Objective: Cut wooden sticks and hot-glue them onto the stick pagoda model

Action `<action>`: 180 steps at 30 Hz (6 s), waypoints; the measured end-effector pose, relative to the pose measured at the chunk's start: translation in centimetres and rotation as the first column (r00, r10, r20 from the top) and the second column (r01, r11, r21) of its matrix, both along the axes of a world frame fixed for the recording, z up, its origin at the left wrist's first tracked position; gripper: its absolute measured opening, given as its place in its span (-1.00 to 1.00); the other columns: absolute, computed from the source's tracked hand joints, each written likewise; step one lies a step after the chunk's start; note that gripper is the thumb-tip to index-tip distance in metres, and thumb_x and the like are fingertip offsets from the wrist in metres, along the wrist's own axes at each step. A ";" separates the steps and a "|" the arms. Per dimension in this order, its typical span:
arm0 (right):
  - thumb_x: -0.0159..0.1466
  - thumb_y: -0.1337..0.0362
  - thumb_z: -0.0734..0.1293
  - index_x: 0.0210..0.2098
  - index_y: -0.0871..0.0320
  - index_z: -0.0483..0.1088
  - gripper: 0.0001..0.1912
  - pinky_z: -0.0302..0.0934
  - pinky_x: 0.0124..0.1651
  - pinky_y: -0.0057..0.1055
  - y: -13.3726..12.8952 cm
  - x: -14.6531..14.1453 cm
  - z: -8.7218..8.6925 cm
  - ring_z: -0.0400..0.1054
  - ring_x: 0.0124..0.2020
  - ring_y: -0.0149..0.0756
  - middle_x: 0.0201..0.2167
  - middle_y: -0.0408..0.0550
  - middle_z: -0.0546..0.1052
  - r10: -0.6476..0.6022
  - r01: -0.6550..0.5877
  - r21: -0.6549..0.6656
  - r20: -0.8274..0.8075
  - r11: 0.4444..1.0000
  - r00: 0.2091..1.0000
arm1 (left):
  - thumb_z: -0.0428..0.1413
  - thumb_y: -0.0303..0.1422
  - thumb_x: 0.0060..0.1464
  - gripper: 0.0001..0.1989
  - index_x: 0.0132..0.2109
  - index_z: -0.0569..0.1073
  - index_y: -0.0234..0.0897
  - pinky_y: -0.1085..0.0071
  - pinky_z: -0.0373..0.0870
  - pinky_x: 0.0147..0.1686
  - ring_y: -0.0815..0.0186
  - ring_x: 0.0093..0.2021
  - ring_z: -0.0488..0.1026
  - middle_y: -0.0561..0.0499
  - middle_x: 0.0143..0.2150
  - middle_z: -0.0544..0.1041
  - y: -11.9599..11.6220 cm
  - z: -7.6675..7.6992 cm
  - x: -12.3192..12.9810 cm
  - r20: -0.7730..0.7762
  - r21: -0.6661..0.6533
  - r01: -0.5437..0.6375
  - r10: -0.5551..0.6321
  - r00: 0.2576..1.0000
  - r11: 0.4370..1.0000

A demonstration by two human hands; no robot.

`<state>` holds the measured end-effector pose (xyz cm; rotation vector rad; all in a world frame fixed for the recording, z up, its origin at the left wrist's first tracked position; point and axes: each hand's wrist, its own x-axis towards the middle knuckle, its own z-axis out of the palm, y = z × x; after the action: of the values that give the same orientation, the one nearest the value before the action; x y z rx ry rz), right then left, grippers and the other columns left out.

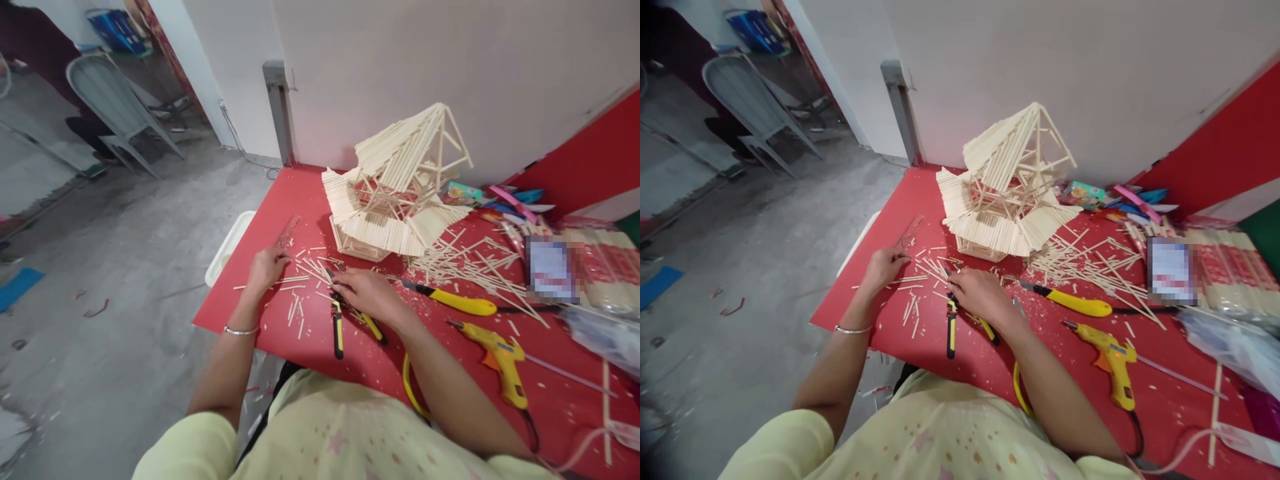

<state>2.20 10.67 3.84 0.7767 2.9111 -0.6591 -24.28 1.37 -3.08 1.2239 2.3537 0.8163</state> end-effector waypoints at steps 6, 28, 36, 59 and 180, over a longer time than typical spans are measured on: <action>0.42 0.11 0.13 -0.03 0.01 0.51 -0.64 0.10 -0.12 -0.46 0.2 0.0 -0.1 0.41 -0.09 -0.27 -0.13 -0.02 0.56 0.005 -0.004 -0.004 0.008 1.000 1.000 | 0.09 -0.28 0.07 -0.79 -0.24 0.61 -0.19 0.39 0.29 -0.29 0.21 -0.24 0.48 -0.02 -0.25 0.62 0.1 -0.5 -0.2 -0.116 0.006 -0.023 0.023 0.993 1.000; 0.40 0.14 0.18 -0.06 0.03 0.53 -0.69 0.18 -0.09 -0.42 -0.8 2.0 1.7 0.43 -0.10 -0.27 -0.16 -0.02 0.57 -0.073 0.068 -0.048 -0.094 0.996 0.993 | 0.07 -0.35 0.16 -0.83 -0.15 0.49 -0.31 0.40 0.29 -0.36 0.26 -0.32 0.43 -0.09 -0.34 0.53 4.0 3.9 3.6 0.028 0.082 0.001 -0.003 1.000 0.997; 0.39 0.13 0.23 0.07 0.03 0.46 -0.67 0.23 0.06 -0.40 -1.5 2.8 4.9 0.39 -0.03 -0.35 -0.06 -0.05 0.54 -0.246 0.150 -0.196 -0.730 0.969 0.638 | 0.32 -0.26 -0.03 -0.73 -0.24 0.49 -0.33 0.55 0.21 -0.64 0.46 -0.63 0.32 0.05 -0.56 0.46 1.8 9.3 11.8 0.758 0.469 0.050 -0.431 0.489 0.882; 0.35 0.08 0.19 -0.06 0.04 0.50 -0.67 0.27 -0.11 -0.34 -3.3 19.6 -0.8 0.45 -0.13 -0.22 -0.12 -0.02 0.58 -0.589 0.575 -0.166 -0.385 0.801 0.710 | 0.33 -0.28 -0.02 -0.76 -0.25 0.49 -0.31 0.61 0.17 -0.67 0.52 -0.57 0.36 0.06 -0.40 0.48 3.9 7.3 21.8 0.901 0.399 0.092 -0.409 0.146 0.912; 0.26 -0.08 0.32 0.12 0.04 0.39 -0.47 0.32 -0.14 -0.37 -8.3 14.5 -4.5 0.51 -0.17 -0.21 -0.08 -0.01 0.60 -0.554 0.562 -0.129 -0.446 0.817 0.703 | 0.30 -0.22 0.01 -0.70 -0.23 0.41 -0.27 0.60 0.18 -0.66 0.50 -0.57 0.33 0.05 -0.38 0.49 -0.6 3.6 19.8 0.927 0.366 -0.083 -0.355 0.121 0.927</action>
<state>16.69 2.37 -0.64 1.7811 3.0651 -0.9855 -4.46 0.81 0.47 0.5372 0.9155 1.4120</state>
